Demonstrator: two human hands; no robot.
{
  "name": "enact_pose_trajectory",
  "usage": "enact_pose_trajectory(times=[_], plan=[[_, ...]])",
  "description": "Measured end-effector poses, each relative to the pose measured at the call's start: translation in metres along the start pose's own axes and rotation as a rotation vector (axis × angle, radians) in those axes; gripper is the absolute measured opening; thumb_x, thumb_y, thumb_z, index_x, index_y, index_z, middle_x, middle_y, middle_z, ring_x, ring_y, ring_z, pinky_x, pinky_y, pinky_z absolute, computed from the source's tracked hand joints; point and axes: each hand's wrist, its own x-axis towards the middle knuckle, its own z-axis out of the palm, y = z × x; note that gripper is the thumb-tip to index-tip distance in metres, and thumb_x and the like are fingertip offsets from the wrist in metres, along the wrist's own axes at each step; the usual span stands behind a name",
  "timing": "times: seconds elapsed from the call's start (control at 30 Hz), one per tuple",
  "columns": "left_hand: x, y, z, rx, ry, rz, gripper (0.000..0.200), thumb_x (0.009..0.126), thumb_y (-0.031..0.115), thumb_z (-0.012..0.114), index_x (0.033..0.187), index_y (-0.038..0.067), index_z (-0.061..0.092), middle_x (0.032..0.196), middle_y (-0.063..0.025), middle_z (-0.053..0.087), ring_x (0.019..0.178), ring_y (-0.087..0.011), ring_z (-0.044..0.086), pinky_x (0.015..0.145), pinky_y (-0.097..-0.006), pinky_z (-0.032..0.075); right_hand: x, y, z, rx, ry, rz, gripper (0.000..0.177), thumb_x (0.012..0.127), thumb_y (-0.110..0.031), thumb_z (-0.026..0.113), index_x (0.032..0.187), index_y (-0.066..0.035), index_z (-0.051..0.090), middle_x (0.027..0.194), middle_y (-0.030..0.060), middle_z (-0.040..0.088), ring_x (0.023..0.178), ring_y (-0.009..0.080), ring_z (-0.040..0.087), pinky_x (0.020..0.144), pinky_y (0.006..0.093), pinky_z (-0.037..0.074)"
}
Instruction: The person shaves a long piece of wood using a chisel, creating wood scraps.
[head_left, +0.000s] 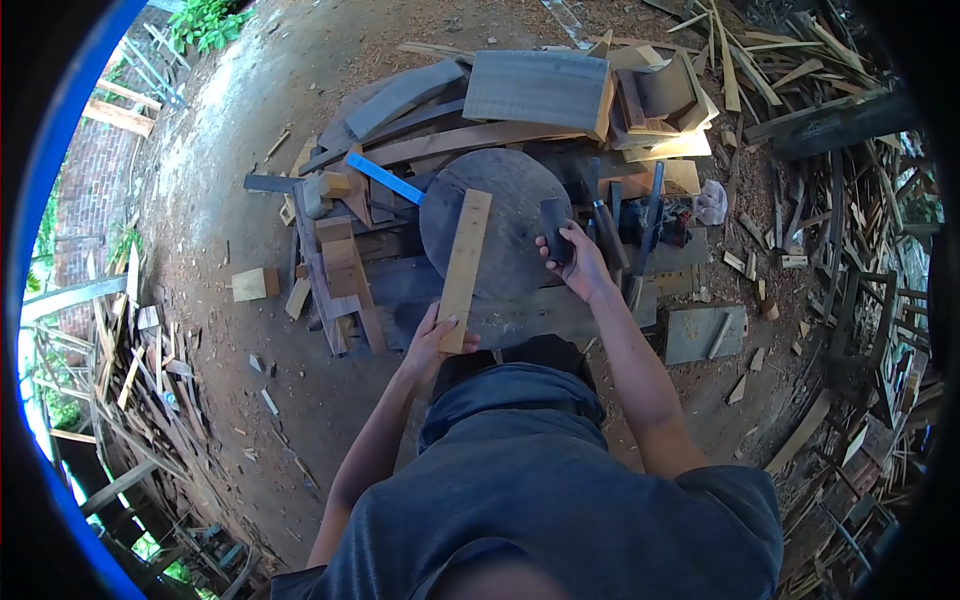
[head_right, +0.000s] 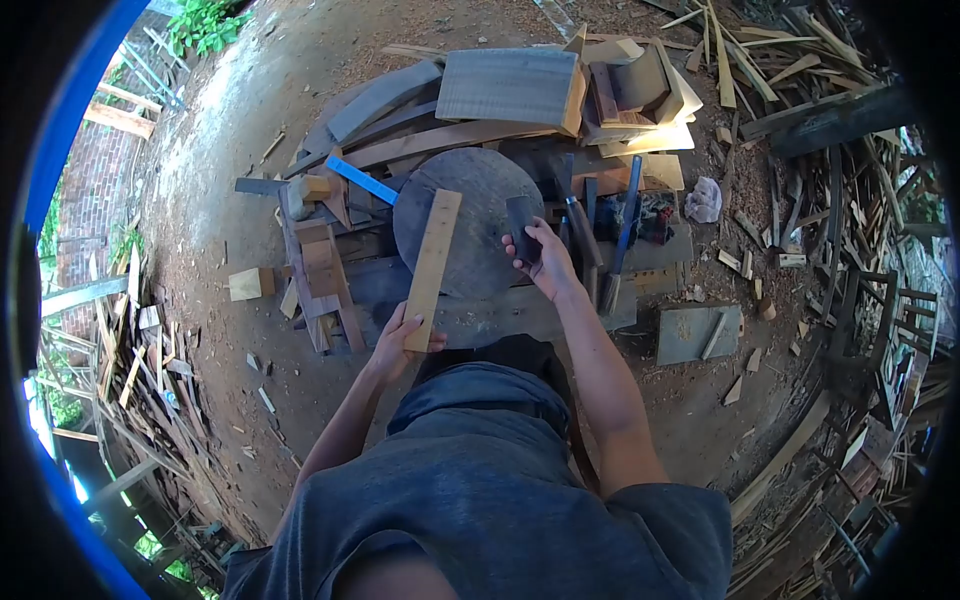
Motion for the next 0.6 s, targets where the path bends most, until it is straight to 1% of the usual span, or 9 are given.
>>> enact_pose_trajectory(times=[0.1, 0.17, 0.2, 0.27, 0.3, 0.4, 0.43, 0.5, 0.6], plan=[[0.005, 0.001, 0.000, 0.067, -0.030, 0.033, 0.032, 0.099, 0.016, 0.043, 0.129, 0.005, 0.038, 0.104, -0.0130, 0.057, 0.079, -0.0210, 0.062, 0.065, -0.0314, 0.052, 0.004, 0.000, 0.003, -0.194, 0.067, -0.032, 0.033, 0.096, -0.021, 0.046, 0.127, -0.012, 0.047, 0.094, 0.0094, 0.065, 0.074, 0.0125, 0.063, 0.059, 0.0250, 0.047], [0.005, -0.001, 0.000, 0.024, -0.009, 0.057, 0.031, 0.100, 0.016, 0.042, 0.128, 0.005, 0.039, 0.103, -0.0131, 0.058, 0.075, -0.0198, 0.061, 0.063, -0.0307, 0.050, 0.009, 0.001, 0.007, -0.538, 0.172, -0.162, 0.036, 0.095, -0.026, 0.051, 0.128, -0.010, 0.048, 0.107, 0.0109, 0.063, 0.089, 0.0163, 0.062, 0.075, 0.0324, 0.049], [0.003, -0.003, -0.001, -0.022, 0.031, 0.089, 0.030, 0.100, 0.017, 0.041, 0.127, 0.005, 0.039, 0.102, -0.0131, 0.058, 0.072, -0.0185, 0.060, 0.060, -0.0299, 0.049, 0.019, 0.005, 0.002, -0.535, 0.183, -0.165, 0.036, 0.095, -0.026, 0.051, 0.128, -0.010, 0.048, 0.107, 0.0109, 0.063, 0.089, 0.0163, 0.062, 0.075, 0.0324, 0.049], [-0.001, -0.006, -0.004, -0.015, 0.066, 0.117, 0.029, 0.102, 0.022, 0.038, 0.125, 0.005, 0.041, 0.101, -0.0123, 0.059, 0.069, -0.0175, 0.058, 0.059, -0.0300, 0.049, 0.043, 0.014, -0.012, -1.133, 0.252, -0.919, 0.042, 0.096, -0.027, 0.051, 0.133, -0.009, 0.046, 0.119, 0.0142, 0.057, 0.106, 0.0225, 0.057, 0.089, 0.0371, 0.045], [-0.001, -0.008, -0.009, -0.031, 0.110, 0.157, 0.029, 0.102, 0.025, 0.037, 0.124, 0.006, 0.042, 0.100, -0.0119, 0.059, 0.068, -0.0175, 0.058, 0.058, -0.0301, 0.049, 0.029, 0.003, -0.003, -1.150, 0.252, -0.848, 0.044, 0.094, -0.024, 0.053, 0.134, -0.006, 0.045, 0.127, 0.0175, 0.050, 0.119, 0.0303, 0.047, 0.102, 0.0401, 0.036], [-0.003, -0.011, -0.024, -0.055, 0.221, 0.225, 0.031, 0.103, 0.030, 0.036, 0.123, 0.007, 0.044, 0.099, -0.0112, 0.059, 0.066, -0.0174, 0.058, 0.057, -0.0301, 0.050, 0.028, -0.006, -0.020, -1.513, 0.571, -0.997, 0.048, 0.088, -0.018, 0.057, 0.134, -0.008, 0.045, 0.125, 0.0197, 0.049, 0.115, 0.0359, 0.048, 0.097, 0.0427, 0.039], [-0.004, -0.012, -0.028, -0.066, 0.284, 0.243, 0.032, 0.103, 0.032, 0.036, 0.122, 0.008, 0.044, 0.097, -0.0110, 0.060, 0.065, -0.0172, 0.059, 0.056, -0.0299, 0.050, 0.024, -0.005, -0.027, -1.512, 0.566, -0.999, 0.048, 0.088, -0.018, 0.057, 0.134, -0.008, 0.045, 0.125, 0.0197, 0.049, 0.115, 0.0359, 0.048, 0.097, 0.0427, 0.039], [-0.004, -0.014, -0.035, -0.066, 0.319, 0.262, 0.032, 0.103, 0.033, 0.036, 0.121, 0.008, 0.045, 0.096, -0.0107, 0.060, 0.065, -0.0168, 0.059, 0.055, -0.0295, 0.050, 0.016, -0.003, -0.041, -1.833, 0.933, -0.906, 0.050, 0.085, -0.014, 0.060, 0.133, -0.007, 0.045, 0.117, 0.0179, 0.053, 0.108, 0.0377, 0.051, 0.090, 0.0435, 0.043], [-0.004, -0.014, -0.037, -0.042, 0.348, 0.269, 0.032, 0.103, 0.033, 0.035, 0.120, 0.008, 0.046, 0.094, -0.0101, 0.061, 0.065, -0.0159, 0.059, 0.055, -0.0287, 0.051, 0.011, -0.008, -0.061, -1.739, 0.756, -0.664, 0.053, 0.087, -0.016, 0.060, 0.136, -0.009, 0.041, 0.112, 0.0156, 0.053, 0.102, 0.0361, 0.052, 0.084, 0.0439, 0.045]])
